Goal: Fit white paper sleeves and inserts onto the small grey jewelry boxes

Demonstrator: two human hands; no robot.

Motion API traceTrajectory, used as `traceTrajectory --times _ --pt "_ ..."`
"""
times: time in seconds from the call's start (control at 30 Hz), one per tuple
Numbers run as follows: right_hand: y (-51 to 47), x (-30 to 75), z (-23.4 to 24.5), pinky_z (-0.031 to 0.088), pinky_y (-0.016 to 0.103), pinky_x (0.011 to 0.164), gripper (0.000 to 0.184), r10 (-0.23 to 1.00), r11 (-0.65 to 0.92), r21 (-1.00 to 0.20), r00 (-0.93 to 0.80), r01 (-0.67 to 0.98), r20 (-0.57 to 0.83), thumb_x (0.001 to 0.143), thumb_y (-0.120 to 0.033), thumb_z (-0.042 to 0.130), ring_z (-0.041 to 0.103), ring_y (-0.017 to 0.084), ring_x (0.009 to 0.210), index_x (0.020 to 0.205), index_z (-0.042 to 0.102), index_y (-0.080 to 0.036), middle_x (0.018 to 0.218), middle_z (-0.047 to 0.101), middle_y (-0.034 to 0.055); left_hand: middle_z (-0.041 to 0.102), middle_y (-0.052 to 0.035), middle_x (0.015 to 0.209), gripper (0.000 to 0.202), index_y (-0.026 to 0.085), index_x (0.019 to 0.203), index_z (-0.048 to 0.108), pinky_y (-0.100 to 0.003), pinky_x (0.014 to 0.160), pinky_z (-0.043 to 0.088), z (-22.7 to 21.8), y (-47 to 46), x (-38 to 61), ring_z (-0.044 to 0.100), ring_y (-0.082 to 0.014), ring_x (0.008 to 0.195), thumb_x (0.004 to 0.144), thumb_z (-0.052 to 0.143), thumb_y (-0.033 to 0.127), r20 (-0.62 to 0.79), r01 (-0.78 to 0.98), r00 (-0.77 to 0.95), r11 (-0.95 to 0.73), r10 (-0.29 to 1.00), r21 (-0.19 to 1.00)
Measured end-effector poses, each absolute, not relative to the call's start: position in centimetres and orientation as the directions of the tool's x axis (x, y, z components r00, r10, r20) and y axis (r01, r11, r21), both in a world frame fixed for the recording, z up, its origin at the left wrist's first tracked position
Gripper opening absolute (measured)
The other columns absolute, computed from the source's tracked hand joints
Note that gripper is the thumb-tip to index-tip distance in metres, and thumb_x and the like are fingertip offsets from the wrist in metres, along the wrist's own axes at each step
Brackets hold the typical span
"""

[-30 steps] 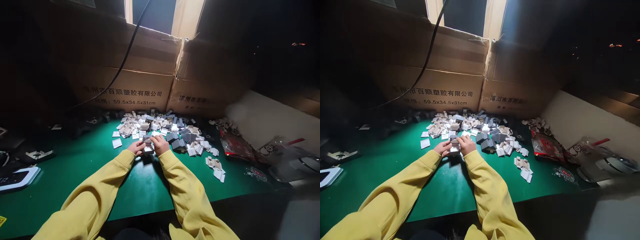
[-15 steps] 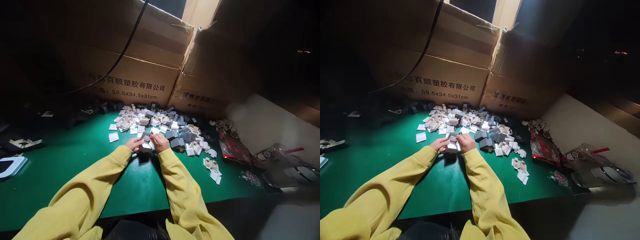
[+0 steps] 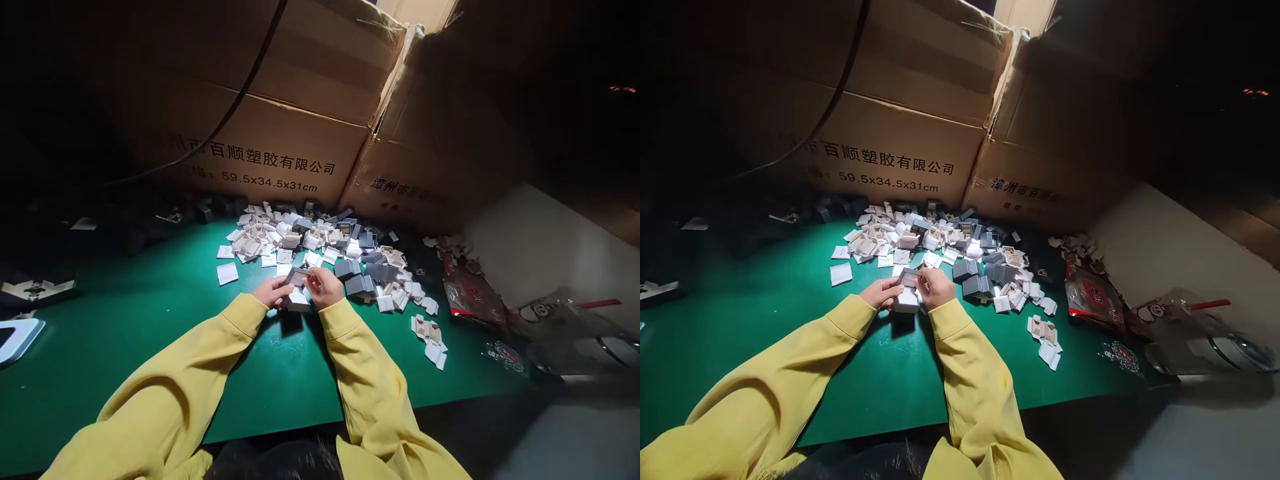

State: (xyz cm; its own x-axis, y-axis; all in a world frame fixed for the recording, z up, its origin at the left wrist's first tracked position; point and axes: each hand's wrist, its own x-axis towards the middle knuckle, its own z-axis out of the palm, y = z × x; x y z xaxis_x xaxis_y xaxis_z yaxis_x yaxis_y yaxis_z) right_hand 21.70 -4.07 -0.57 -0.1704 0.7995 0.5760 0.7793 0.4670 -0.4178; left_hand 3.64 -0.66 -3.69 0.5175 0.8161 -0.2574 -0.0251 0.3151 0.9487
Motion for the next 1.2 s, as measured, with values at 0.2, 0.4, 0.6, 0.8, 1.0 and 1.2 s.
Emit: traceTrajectory --times 0.2,0.4,0.6,0.8,1.0,1.2 --pt "-4.3 20.8 -0.8 0.048 0.024 0.059 0.022 0.905 0.232 -0.740 0.139 0.631 0.403 0.078 -0.037 0.063 0.054 0.012 0.058 0.091 0.060 -0.020 0.066 0.061 -0.0024 0.066 -0.0050 0.078 0.064 0.013 0.120 0.064 -0.024 0.047 0.042 -3.6 -1.2 3.6 0.054 -0.0125 0.054 0.064 0.077 0.041 -0.256 -0.062 0.515 0.333 0.818 0.941" --pt "-3.9 19.9 -1.5 0.047 0.025 0.060 0.017 0.940 0.092 -0.815 0.220 0.572 0.261 0.072 -0.037 0.062 0.053 0.013 0.055 0.064 0.055 -0.023 0.056 0.057 -0.0040 0.066 -0.0054 0.082 0.061 0.012 0.114 0.067 -0.025 0.055 0.043 -2.6 -1.5 3.5 0.055 -0.0155 0.066 0.057 0.079 0.032 -0.226 -0.090 0.491 0.307 0.841 0.947" --pt "-4.6 19.5 -1.3 0.047 0.024 0.060 0.010 0.948 0.060 -0.827 0.229 0.560 0.223 0.070 -0.032 0.062 0.053 0.013 0.055 0.067 0.057 -0.023 0.056 0.057 -0.0047 0.065 -0.0045 0.077 0.051 0.014 0.109 0.069 -0.025 0.058 0.045 -1.4 -2.4 3.8 0.058 -0.0176 0.071 0.061 0.076 0.028 -0.144 -0.061 0.454 0.192 0.880 0.980" --pt "-4.3 19.7 -1.0 0.050 0.025 0.065 0.018 0.944 0.049 -0.865 0.260 0.499 0.204 0.074 -0.033 0.060 0.056 0.014 0.057 0.089 0.065 -0.023 0.057 0.057 -0.0053 0.069 -0.0091 0.096 0.055 0.014 0.112 0.068 -0.027 0.057 0.050 -1.0 -2.9 4.1 0.061 -0.0186 0.075 0.061 0.079 0.030 -0.237 -0.035 0.378 0.270 0.895 0.962" --pt "-3.5 20.3 -1.0 0.049 0.025 0.060 0.025 0.963 0.053 -0.920 0.224 0.389 0.151 0.068 -0.038 0.070 0.054 0.012 0.055 0.085 0.068 -0.021 0.061 0.061 -0.0042 0.069 -0.0118 0.103 0.066 0.013 0.120 0.065 -0.031 0.064 0.057 -0.7 -2.6 3.9 0.066 -0.0213 0.083 0.063 0.083 0.042 -0.299 -0.165 0.414 0.394 0.860 0.904" --pt "-3.4 20.6 -0.7 0.045 0.023 0.055 0.015 0.977 -0.031 -0.926 0.207 0.377 0.051 0.068 -0.034 0.066 0.052 0.011 0.054 0.064 0.067 -0.020 0.060 0.062 -0.0021 0.067 -0.0130 0.120 0.076 0.015 0.137 0.055 -0.040 0.089 0.056 -0.9 -3.5 4.3 0.064 -0.0280 0.106 0.071 0.076 0.046 -0.109 -0.061 0.348 0.138 0.931 0.988"
